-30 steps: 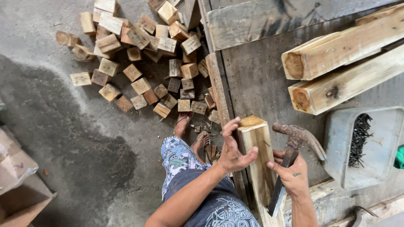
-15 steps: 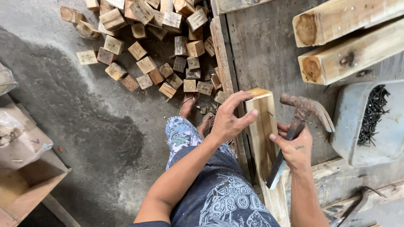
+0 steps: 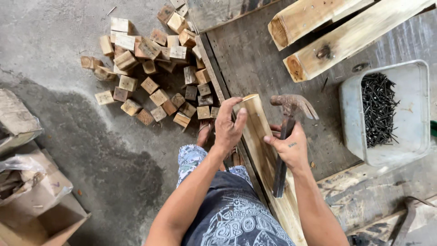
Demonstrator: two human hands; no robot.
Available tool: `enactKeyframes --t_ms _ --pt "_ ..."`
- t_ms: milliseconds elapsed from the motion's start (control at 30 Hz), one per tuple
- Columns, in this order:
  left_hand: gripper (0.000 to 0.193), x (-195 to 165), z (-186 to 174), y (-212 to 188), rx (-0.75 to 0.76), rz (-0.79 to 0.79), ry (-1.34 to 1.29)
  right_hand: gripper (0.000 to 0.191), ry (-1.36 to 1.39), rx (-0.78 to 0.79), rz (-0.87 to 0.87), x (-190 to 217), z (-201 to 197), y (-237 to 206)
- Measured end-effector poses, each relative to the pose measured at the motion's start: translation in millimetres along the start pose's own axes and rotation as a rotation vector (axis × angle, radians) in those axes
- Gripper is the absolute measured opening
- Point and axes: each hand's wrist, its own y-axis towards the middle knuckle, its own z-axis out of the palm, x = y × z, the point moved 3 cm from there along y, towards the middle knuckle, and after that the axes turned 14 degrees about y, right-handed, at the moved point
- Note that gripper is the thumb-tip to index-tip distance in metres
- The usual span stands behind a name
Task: The person assembles wooden blocks by placing them on a plank and hammering nails into them. They repeatedly pick up blocks, position them, and drive nails using a hammer, then place the assembled pieces aside.
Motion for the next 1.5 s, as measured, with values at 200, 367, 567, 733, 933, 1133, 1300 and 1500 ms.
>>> enactKeyframes --t_ms 200,367,567,733,933,1133,1300,1500 --pt "0.029 10 -6 7 0.072 -0.01 0.043 0.029 -0.555 -0.042 -0.257 62 -10 -22" --pt "0.033 14 -6 7 0.125 -0.099 0.096 0.026 -0.139 0.243 -0.219 119 -30 -62" --pt "0.031 20 2 6 0.07 -0.024 0.07 0.03 -0.661 0.141 -0.516 96 -32 -71" --pt "0.028 33 7 4 0.085 -0.086 0.081 0.019 0.258 0.367 -0.36 87 -79 -82" --pt "0.024 30 7 9 0.046 -0.006 0.134 0.046 -0.961 0.241 -0.112 51 -49 -38" --pt "0.024 24 6 12 0.054 0.061 0.193 0.022 -0.284 0.106 -0.472 101 -48 -62" --pt "0.021 33 12 13 0.177 -0.076 0.141 0.018 0.211 0.236 -1.056 144 -56 -115" --pt "0.018 29 9 14 0.027 0.106 0.151 0.013 -0.602 0.312 -0.485 107 -5 -55"
